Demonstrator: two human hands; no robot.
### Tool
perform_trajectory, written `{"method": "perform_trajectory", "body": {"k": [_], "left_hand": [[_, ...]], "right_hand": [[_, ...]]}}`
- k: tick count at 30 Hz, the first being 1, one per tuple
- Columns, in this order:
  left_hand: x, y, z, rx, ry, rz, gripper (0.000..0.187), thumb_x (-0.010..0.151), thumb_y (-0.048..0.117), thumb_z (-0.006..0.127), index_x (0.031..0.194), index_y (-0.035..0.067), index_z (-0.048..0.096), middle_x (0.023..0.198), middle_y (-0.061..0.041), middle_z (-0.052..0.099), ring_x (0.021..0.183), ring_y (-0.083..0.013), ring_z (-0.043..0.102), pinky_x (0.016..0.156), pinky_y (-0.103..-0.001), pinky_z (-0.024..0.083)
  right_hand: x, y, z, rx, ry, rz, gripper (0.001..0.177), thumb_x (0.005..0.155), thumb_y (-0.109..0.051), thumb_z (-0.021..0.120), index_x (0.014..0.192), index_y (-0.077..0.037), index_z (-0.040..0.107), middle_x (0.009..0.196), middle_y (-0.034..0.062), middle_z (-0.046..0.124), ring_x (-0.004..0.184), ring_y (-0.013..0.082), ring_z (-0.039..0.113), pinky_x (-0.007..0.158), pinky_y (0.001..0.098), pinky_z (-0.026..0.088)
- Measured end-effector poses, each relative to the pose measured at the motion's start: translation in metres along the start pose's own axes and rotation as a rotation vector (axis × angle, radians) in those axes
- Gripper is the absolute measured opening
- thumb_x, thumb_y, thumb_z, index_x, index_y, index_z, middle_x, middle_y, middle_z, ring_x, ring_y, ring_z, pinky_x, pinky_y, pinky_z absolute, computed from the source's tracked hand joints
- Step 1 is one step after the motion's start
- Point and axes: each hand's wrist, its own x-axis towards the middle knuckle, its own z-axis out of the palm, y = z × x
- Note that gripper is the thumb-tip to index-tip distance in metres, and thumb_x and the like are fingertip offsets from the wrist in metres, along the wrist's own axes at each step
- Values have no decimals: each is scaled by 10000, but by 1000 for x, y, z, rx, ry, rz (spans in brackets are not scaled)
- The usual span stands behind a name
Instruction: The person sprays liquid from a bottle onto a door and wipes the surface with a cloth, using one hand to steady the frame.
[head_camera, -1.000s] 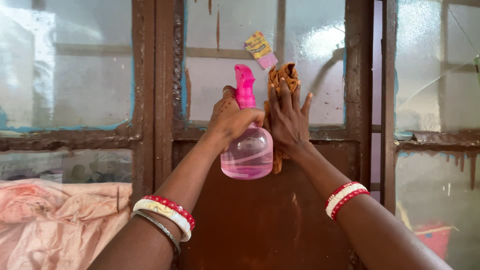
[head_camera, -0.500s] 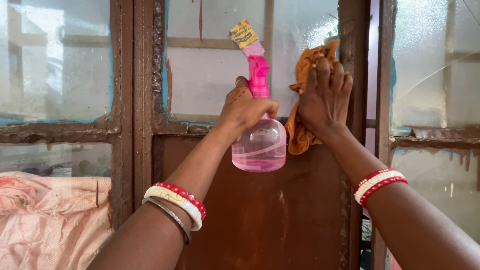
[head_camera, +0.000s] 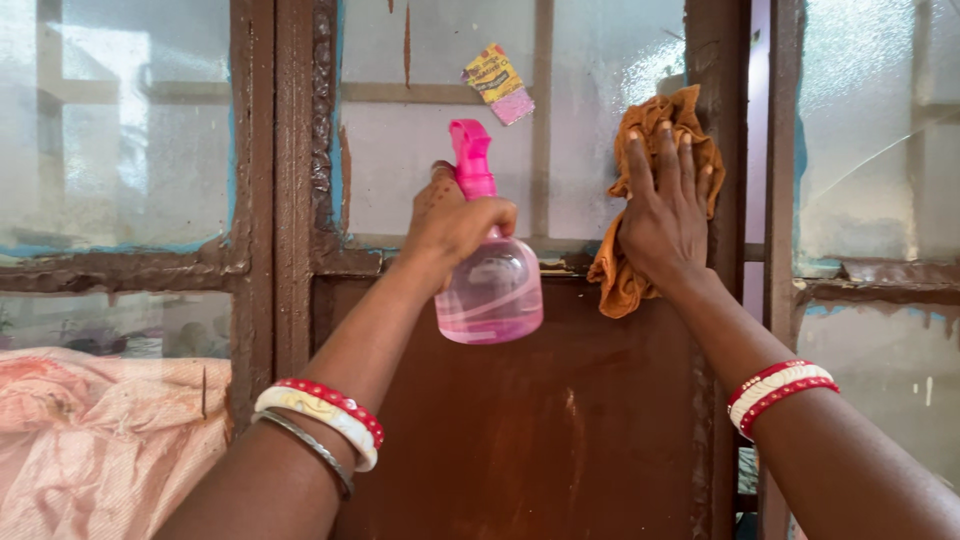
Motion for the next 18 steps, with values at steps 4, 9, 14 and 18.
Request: {"method": "perform_trajectory", "body": {"k": [4, 9, 14, 18], "left_hand": [[-2, 2, -23, 72, 25, -51, 604, 546, 174, 761, 1067, 19, 497, 950, -148, 667, 865, -267, 683, 733, -407, 573], [-4, -1, -36, 67, -24, -77, 601, 514, 161, 743, 1063, 41, 527, 957, -126, 662, 871, -250, 677, 771, -398, 595], [-6, 1, -14, 80, -75, -41, 570, 522, 194, 765, 1028, 37, 555, 959, -125, 669, 871, -251, 677, 763, -400, 577], [-9, 10, 12, 40, -125, -37, 583, 517, 188, 765, 1026, 32, 529, 959, -139, 677, 865, -256, 684, 749, -399, 571]], "right_hand": [[0, -1, 9, 73, 13, 23, 767, 905, -11, 475, 1641, -129, 294, 1671, 266, 208, 1549, 492, 168, 1231, 658, 149], [2, -4, 21, 110, 29, 50, 702, 968, -36, 457, 1645, -94, 281, 1668, 299, 187, 1546, 527, 157, 1231, 666, 147], [-2, -3, 10, 123, 8, 22, 710, 960, -46, 464, 1644, -106, 285, 1670, 275, 195, 1539, 507, 179, 1234, 628, 169], [-8, 3, -2, 94, -59, 41, 724, 928, -34, 485, 1622, -162, 326, 1686, 220, 223, 1553, 444, 205, 1246, 594, 182]]}}
